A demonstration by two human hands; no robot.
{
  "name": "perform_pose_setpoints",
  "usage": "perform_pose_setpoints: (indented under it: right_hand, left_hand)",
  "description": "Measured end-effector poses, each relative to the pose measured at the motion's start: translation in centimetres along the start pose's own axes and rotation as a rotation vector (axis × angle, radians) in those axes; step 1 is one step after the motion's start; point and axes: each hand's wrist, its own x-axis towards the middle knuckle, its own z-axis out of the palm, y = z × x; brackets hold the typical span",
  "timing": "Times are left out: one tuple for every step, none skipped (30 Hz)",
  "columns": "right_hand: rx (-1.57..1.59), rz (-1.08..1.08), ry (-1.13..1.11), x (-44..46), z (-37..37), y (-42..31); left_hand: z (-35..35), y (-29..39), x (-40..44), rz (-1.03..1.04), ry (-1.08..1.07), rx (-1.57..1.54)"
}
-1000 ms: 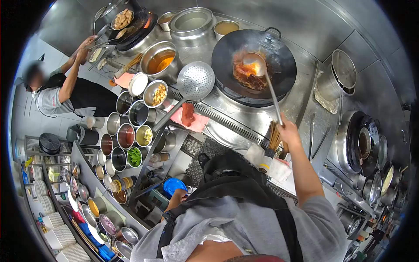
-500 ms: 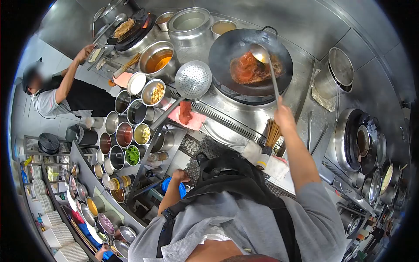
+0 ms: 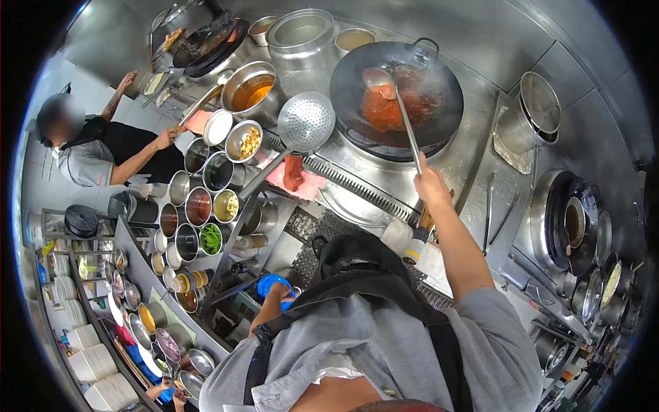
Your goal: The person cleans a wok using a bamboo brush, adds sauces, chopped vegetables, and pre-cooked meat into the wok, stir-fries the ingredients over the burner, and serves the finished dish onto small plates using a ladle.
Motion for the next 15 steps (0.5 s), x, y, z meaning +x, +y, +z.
perform_pose_setpoints:
  right_hand:
    - [0.001, -0.001, -0.004, -1.8, -0.2, 1.4]
    - [0.026, -0.007, -0.014, -3.4, -0.9, 2.9]
    - [0.050, -0.012, -0.023, -4.2, -1.8, 4.1]
    - [0.049, -0.012, -0.023, -4.2, -2.9, 5.1]
    - [-0.008, 0.020, -0.032, -3.9, -4.1, 5.9]
    - [-0.062, 0.058, -0.044, -3.8, -4.7, 6.3]
    - [-0.061, 0.059, -0.040, -2.7, -4.7, 5.7]
    - [-0.060, 0.129, -0.043, -0.9, -4.5, 4.1]
    - [-0.058, 0.198, -0.052, 0.0, -3.8, 2.4]
    - [0.002, 0.269, -0.021, 0.3, -2.6, 0.8]
    - [-0.003, 0.167, 0.013, -0.4, -1.7, -0.1]
    - [0.043, 0.086, 0.020, -1.4, -0.9, 0.5]
    - [0.088, 0.006, 0.023, -2.0, -0.4, 1.4]
    - [0.092, 0.000, 0.021, -2.0, -0.9, 2.7]
    - [0.131, 0.024, -0.029, -2.1, -1.8, 4.2]
  left_hand:
    - [-0.3, 0.7, 0.7, 0.008, 0.005, -0.038]
    - [-0.9, 1.5, 1.4, 0.004, 0.006, -0.108]
    - [-1.3, 2.2, 2.0, -0.020, -0.006, -0.254]
    - [-1.4, 2.5, 2.7, -0.066, -0.028, -0.447]
    - [-1.7, 2.9, 3.3, -0.098, -0.071, -0.679]
    - [-1.7, 2.1, 4.2, -0.083, -0.146, -0.926]
    - [-1.9, 1.4, 5.0, -0.050, -0.237, -1.137]
    - [-2.3, 0.8, 5.1, -0.018, -0.346, -1.326]
    - [-2.0, 1.9, 5.3, -0.097, -0.269, -1.148]
    - [-2.1, 3.8, 4.7, -0.187, -0.210, -0.964]
    - [-2.4, 6.3, 3.7, -0.282, -0.169, -0.793]
    - [-3.0, 6.9, 2.0, -0.209, -0.099, -0.834]
    - [-2.5, 5.5, 2.4, -0.216, -0.092, -0.838]
    - [-2.0, 4.2, 3.0, -0.191, -0.105, -0.930]
    - [-1.6, 3.3, 3.3, -0.166, -0.121, -1.020]
